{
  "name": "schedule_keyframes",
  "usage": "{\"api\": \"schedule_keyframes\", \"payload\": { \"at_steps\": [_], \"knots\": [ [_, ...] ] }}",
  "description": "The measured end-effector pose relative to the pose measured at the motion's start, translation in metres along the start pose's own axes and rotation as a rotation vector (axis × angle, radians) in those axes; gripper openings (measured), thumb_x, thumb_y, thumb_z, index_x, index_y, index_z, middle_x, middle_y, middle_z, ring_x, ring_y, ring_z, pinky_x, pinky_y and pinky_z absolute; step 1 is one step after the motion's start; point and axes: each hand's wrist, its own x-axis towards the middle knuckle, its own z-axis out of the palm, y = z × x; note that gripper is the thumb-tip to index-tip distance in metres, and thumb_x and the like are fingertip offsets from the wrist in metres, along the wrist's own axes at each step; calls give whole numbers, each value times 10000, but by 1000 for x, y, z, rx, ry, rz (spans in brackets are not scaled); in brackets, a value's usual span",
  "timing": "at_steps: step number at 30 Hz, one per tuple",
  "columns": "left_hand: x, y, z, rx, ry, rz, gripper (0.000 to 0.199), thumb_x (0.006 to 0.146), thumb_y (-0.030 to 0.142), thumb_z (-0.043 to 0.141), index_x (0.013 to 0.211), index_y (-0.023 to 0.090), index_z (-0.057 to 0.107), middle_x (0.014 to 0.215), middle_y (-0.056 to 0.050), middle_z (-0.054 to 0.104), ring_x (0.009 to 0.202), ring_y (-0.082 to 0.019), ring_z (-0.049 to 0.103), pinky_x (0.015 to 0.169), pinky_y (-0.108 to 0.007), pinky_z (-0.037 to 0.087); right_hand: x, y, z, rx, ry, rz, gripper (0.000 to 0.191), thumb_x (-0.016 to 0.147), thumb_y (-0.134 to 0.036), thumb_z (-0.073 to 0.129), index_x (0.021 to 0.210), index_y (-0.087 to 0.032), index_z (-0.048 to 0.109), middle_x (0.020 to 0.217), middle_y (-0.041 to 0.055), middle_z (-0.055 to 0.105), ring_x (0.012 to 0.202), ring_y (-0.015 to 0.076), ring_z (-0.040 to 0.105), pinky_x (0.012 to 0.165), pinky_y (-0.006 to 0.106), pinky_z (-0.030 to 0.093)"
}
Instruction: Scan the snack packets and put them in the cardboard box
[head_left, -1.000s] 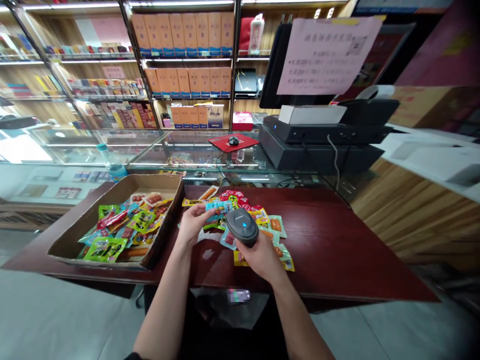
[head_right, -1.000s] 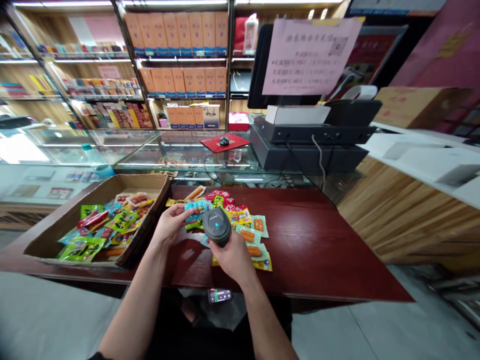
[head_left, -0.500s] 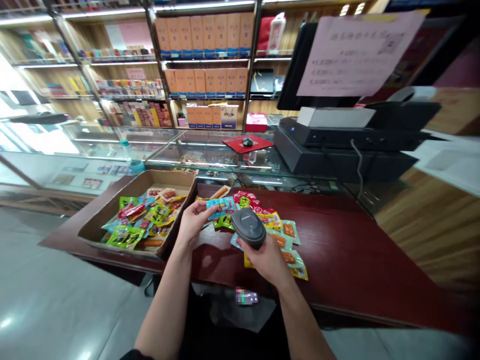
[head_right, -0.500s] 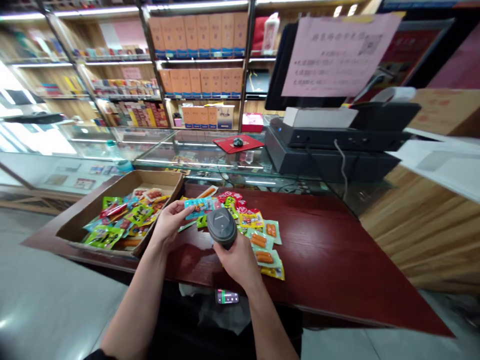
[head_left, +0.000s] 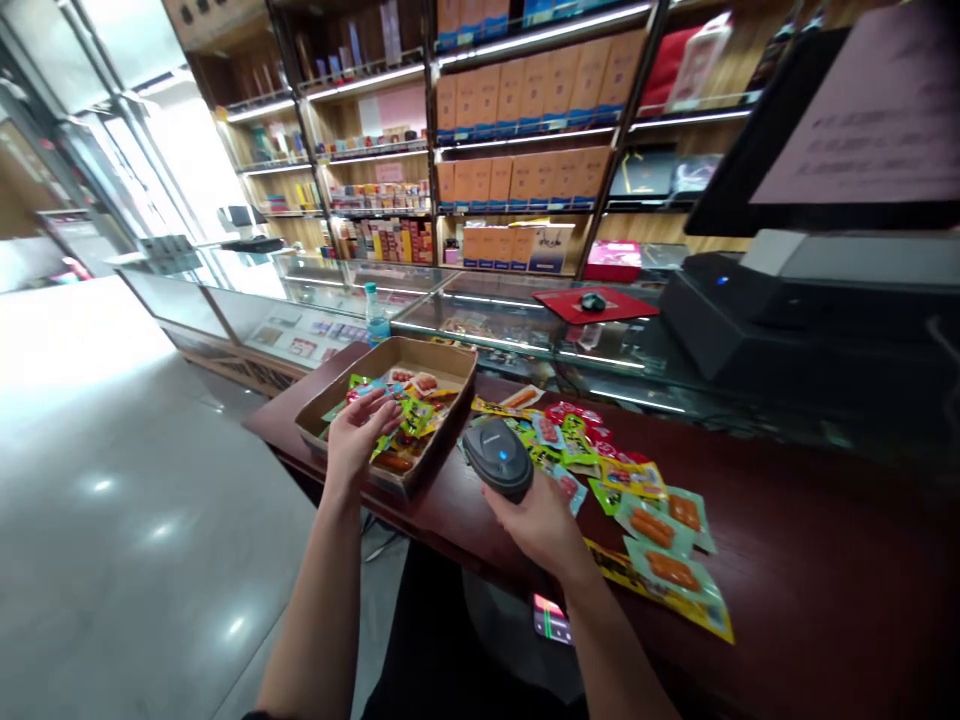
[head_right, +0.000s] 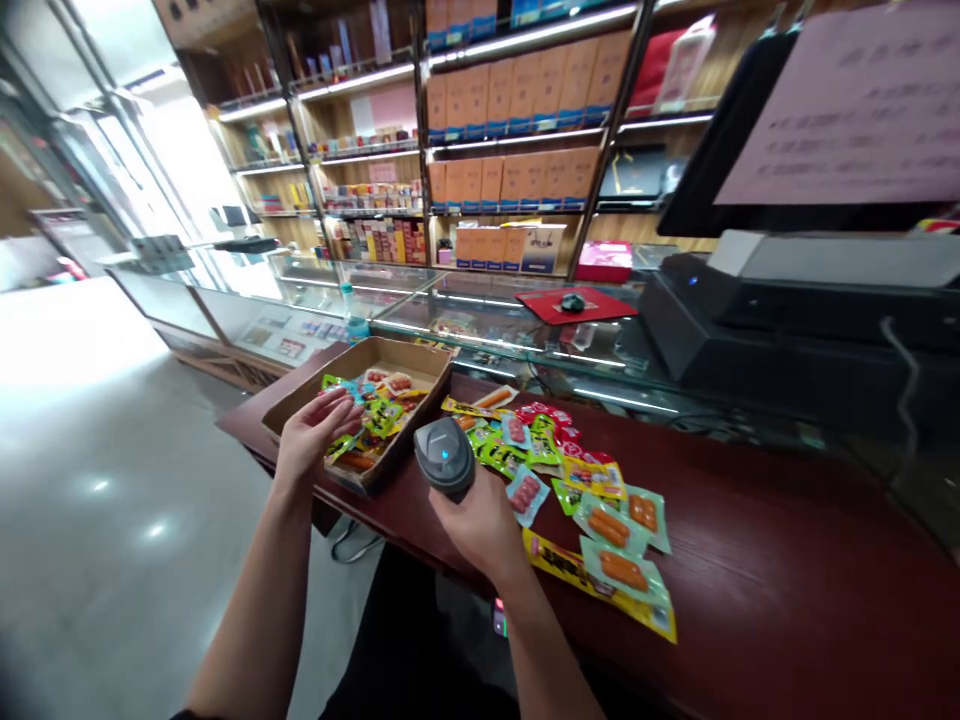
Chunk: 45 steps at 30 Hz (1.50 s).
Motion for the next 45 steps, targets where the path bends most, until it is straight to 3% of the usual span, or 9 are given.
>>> {"api": "schedule_keyframes", "payload": {
  "at_steps": [8, 12, 18, 21, 26, 31, 37, 39, 45],
  "knots": [
    [-23, -67, 98, 192, -410, -96, 511, 656, 434, 840, 1051, 130, 725, 991, -128, 757, 861, -236, 728, 712, -323, 602, -30, 34, -57, -40, 247, 121, 225, 757, -320, 662, 938, -197, 713, 927, 97, 775, 886, 283, 728, 797, 368, 568],
    [-42, -101, 142, 516, -687, 25, 344, 733, 378, 767, 990, 151, 736, 895, -94, 756, 829, -228, 714, 740, -326, 568, -53, 51, -85, -106, 358, 180, 206, 759, -329, 659, 909, -197, 709, 926, 98, 774, 892, 280, 727, 781, 350, 565],
    [-69, -108, 159, 966, -1193, 343, 430, 711, 151, 675, 1136, 192, 722, 1126, -103, 686, 982, -249, 666, 906, -350, 509, -77, 58, -102, -166, 437, 248, 185, 766, -309, 659, 904, -191, 697, 903, 100, 769, 875, 277, 730, 754, 328, 556],
    [-74, -108, 153, 1010, -1289, 437, 636, 657, 64, 618, 1279, 197, 651, 1252, -119, 617, 1114, -267, 619, 986, -345, 475, -81, 58, -103, -161, 448, 226, 165, 774, -288, 656, 905, -196, 697, 907, 97, 771, 879, 273, 731, 767, 330, 555],
    [-78, -118, 149, 946, -1210, 479, 643, 645, 56, 603, 1278, 167, 640, 1227, -128, 602, 1124, -265, 597, 1003, -361, 472, -82, 57, -97, -169, 418, 243, 192, 779, -285, 651, 935, -193, 712, 939, 110, 771, 917, 281, 724, 803, 346, 555],
    [-77, -121, 158, 730, -1105, 411, 359, 730, 114, 607, 1047, 190, 756, 1154, -101, 676, 1058, -242, 643, 1005, -373, 475, -82, 56, -93, -154, 418, 226, 219, 782, -318, 645, 940, -177, 700, 960, 129, 769, 927, 294, 724, 773, 353, 555],
    [-59, -121, 170, 113, -647, -332, 149, 770, 223, 698, 890, 142, 734, 840, -70, 746, 783, -204, 713, 808, -365, 581, -83, 60, -93, -153, 410, 237, 259, 782, -322, 638, 986, -176, 701, 984, 132, 768, 967, 310, 722, 805, 379, 556],
    [-54, -120, 172, -122, -594, -507, 170, 708, 183, 778, 849, 122, 705, 839, -72, 747, 784, -179, 719, 813, -321, 584, -81, 59, -91, -166, 393, 238, 255, 781, -317, 639, 986, -178, 701, 996, 132, 769, 980, 314, 721, 814, 383, 552],
    [-49, -116, 175, -136, -559, -530, 379, 598, 305, 901, 787, 160, 606, 833, -61, 744, 751, -202, 727, 691, -320, 596, -72, 56, -84, -171, 369, 223, 230, 753, -274, 658, 960, -191, 715, 949, 100, 773, 928, 292, 726, 768, 355, 554]
  ]
}}
